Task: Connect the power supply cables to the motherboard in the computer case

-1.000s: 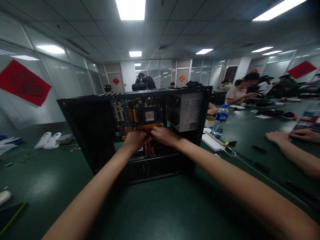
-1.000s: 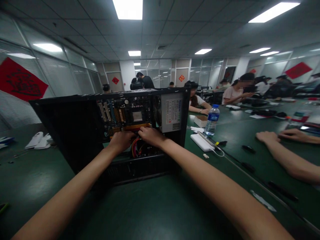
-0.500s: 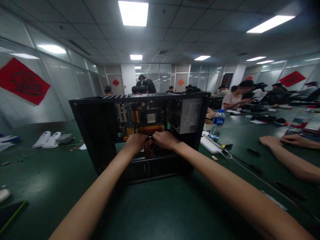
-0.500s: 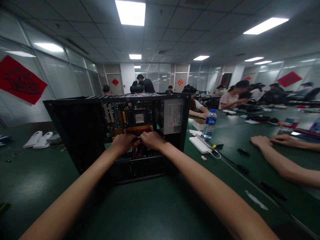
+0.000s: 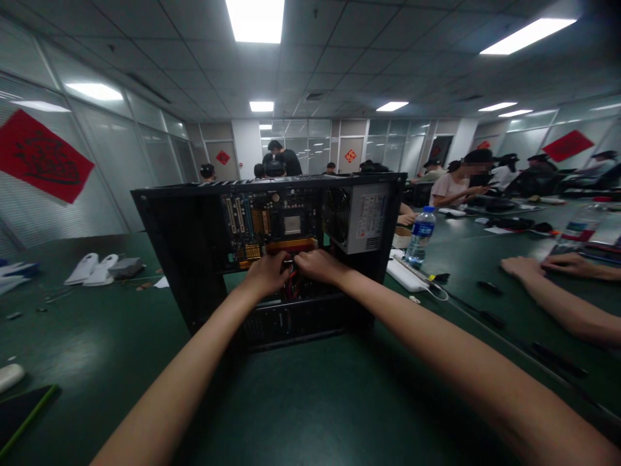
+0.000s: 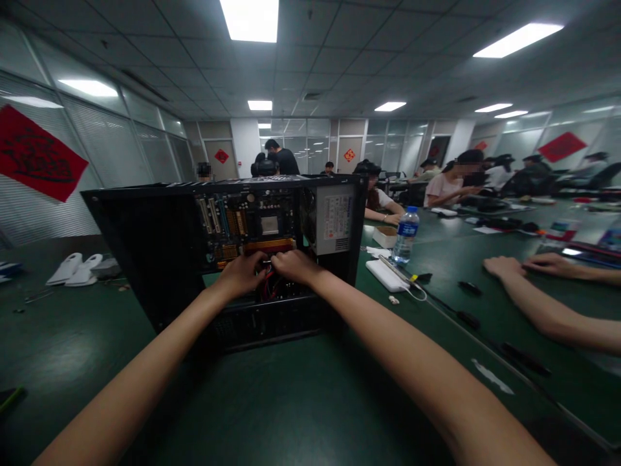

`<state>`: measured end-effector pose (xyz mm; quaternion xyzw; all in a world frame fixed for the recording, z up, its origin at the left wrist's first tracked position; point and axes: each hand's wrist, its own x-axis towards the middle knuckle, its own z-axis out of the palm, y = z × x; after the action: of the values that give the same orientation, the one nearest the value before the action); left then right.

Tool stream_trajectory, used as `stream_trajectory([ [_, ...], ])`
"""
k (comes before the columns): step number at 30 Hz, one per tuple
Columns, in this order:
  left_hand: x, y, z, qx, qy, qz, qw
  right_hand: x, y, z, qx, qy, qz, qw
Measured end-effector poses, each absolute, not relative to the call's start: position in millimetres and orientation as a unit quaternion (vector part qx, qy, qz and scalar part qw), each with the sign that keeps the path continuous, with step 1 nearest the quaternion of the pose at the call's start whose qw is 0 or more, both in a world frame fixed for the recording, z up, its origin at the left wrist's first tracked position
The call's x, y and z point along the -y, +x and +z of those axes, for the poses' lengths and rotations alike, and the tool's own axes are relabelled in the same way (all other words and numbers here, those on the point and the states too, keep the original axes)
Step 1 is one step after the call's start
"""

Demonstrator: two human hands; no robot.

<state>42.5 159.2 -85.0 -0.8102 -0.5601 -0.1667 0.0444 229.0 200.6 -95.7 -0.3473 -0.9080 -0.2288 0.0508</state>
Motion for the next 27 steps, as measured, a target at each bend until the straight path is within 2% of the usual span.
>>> stream_trajectory([
  [5,-170.5,39.1,-92.3,0.536,-0.812,-0.229,-0.031,-203.6,229.7,-97.8,0.908,-0.350,-0.223,0.053],
  [18,-167.4,43.4,-91.9,0.510,-0.818,-0.261,-0.050,-199.3,228.3,-95.7,0.908,-0.344,-0.235,0.039],
  [22,-173.3,43.2,-91.9,0.523,-0.809,-0.266,-0.013,-202.1,227.4,-96.9,0.910,-0.350,-0.219,0.040],
  [27,-184.7,37.8,-92.4,0.546,-0.810,-0.211,0.028,-200.7,224.3,-95.8,0.904,-0.389,-0.163,0.076],
])
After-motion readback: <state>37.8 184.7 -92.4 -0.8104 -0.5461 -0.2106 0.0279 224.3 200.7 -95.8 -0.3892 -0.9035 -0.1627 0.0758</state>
